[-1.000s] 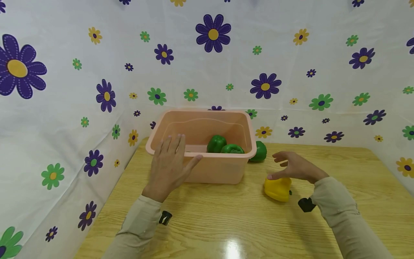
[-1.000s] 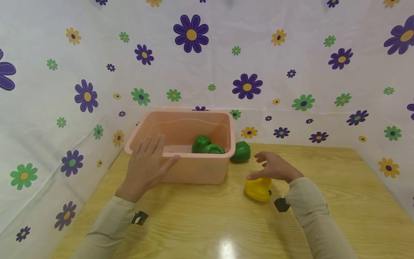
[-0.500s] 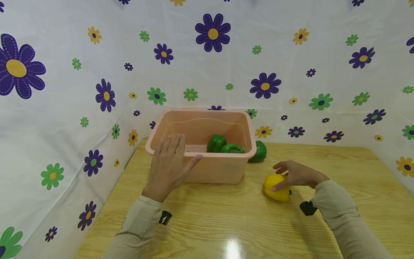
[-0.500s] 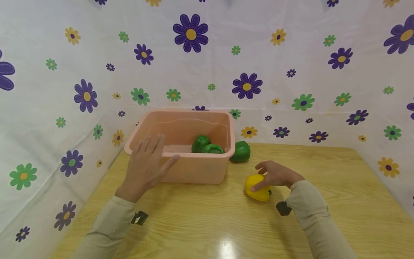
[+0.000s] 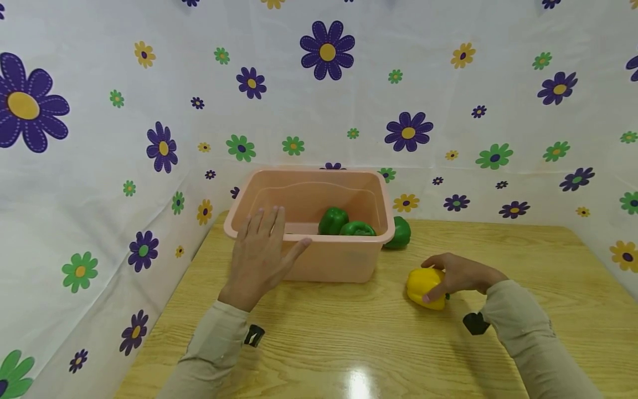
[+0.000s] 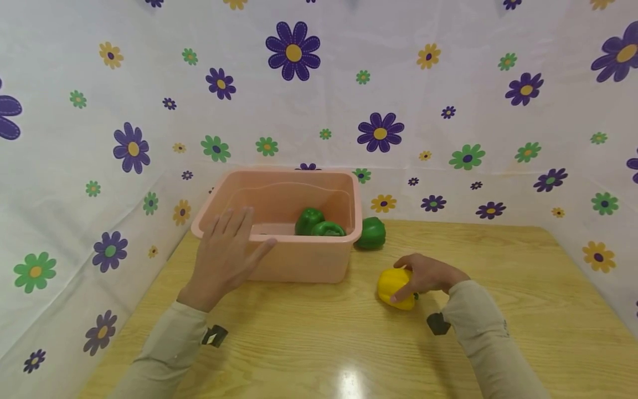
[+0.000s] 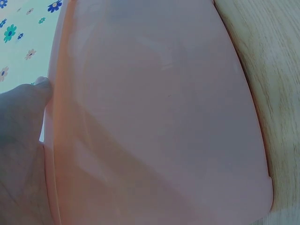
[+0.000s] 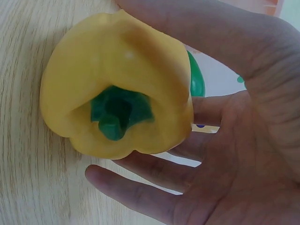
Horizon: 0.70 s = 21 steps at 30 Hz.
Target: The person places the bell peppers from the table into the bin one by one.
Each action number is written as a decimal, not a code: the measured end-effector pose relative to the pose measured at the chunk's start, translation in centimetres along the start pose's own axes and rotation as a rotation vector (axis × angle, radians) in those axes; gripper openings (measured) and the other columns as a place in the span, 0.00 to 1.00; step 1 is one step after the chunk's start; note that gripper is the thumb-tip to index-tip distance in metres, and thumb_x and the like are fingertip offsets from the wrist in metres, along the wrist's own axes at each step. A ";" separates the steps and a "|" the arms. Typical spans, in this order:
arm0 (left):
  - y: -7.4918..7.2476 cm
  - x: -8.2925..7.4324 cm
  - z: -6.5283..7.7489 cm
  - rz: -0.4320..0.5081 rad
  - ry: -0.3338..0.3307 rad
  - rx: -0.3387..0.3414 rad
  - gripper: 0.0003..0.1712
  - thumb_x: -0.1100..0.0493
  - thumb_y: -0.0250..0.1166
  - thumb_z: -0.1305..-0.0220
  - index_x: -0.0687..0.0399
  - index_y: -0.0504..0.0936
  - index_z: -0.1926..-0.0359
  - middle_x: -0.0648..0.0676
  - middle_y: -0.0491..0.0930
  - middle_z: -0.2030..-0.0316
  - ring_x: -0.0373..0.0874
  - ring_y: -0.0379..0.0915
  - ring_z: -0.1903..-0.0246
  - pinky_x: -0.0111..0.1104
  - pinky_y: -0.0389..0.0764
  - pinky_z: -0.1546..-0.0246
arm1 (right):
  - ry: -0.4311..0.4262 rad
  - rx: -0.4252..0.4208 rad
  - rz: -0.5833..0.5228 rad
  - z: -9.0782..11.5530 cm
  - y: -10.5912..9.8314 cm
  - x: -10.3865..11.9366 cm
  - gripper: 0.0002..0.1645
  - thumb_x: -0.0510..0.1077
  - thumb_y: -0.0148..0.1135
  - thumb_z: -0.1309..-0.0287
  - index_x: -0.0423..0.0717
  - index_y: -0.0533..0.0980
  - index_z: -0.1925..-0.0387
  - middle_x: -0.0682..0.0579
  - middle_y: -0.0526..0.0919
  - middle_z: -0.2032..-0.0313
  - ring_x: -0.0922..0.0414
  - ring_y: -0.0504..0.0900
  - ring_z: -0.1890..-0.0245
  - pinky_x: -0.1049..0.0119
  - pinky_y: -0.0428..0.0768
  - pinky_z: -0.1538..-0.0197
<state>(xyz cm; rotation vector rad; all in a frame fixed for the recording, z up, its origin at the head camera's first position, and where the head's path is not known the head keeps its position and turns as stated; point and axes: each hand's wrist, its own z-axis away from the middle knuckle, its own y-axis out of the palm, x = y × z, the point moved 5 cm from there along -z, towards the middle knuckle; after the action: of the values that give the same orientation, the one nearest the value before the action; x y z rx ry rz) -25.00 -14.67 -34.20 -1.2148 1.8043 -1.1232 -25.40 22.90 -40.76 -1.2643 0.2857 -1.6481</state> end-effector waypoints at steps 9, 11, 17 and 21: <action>0.0 0.0 0.0 0.000 0.003 -0.005 0.54 0.25 0.46 0.30 0.65 0.58 0.23 0.64 0.58 0.25 0.63 0.50 0.25 0.52 0.46 0.24 | 0.002 0.026 -0.034 0.2 0.2 -0.2 0.55 0.49 0.82 0.55 0.28 0.64 0.33 0.33 0.74 0.41 0.46 0.76 0.49 0.46 0.78 0.41; 0.0 0.0 0.0 0.000 0.003 -0.005 0.54 0.25 0.46 0.30 0.65 0.58 0.23 0.64 0.58 0.25 0.63 0.50 0.25 0.52 0.46 0.24 | 0.001 0.027 -0.038 0.1 0.3 -0.3 0.55 0.49 0.82 0.56 0.27 0.64 0.33 0.36 0.75 0.43 0.47 0.76 0.50 0.47 0.78 0.42; 0.0 0.0 0.0 -0.005 0.003 -0.007 0.54 0.25 0.47 0.30 0.65 0.59 0.23 0.64 0.59 0.25 0.63 0.50 0.25 0.52 0.47 0.24 | -0.002 0.021 -0.035 0.1 0.3 -0.5 0.55 0.48 0.83 0.56 0.27 0.65 0.34 0.40 0.77 0.45 0.49 0.77 0.51 0.48 0.78 0.42; -0.1 0.0 0.0 -0.006 0.004 -0.009 0.54 0.25 0.47 0.30 0.65 0.59 0.24 0.64 0.59 0.25 0.63 0.51 0.25 0.52 0.47 0.24 | -0.007 0.019 -0.030 0.1 0.3 -0.5 0.54 0.48 0.83 0.57 0.26 0.65 0.35 0.40 0.78 0.46 0.49 0.77 0.52 0.49 0.78 0.43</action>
<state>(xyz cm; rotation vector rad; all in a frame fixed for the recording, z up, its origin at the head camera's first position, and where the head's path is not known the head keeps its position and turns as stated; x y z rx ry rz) -24.96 -14.67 -34.15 -1.2254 1.8117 -1.1228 -25.16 23.13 -41.22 -1.2654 0.2466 -1.6678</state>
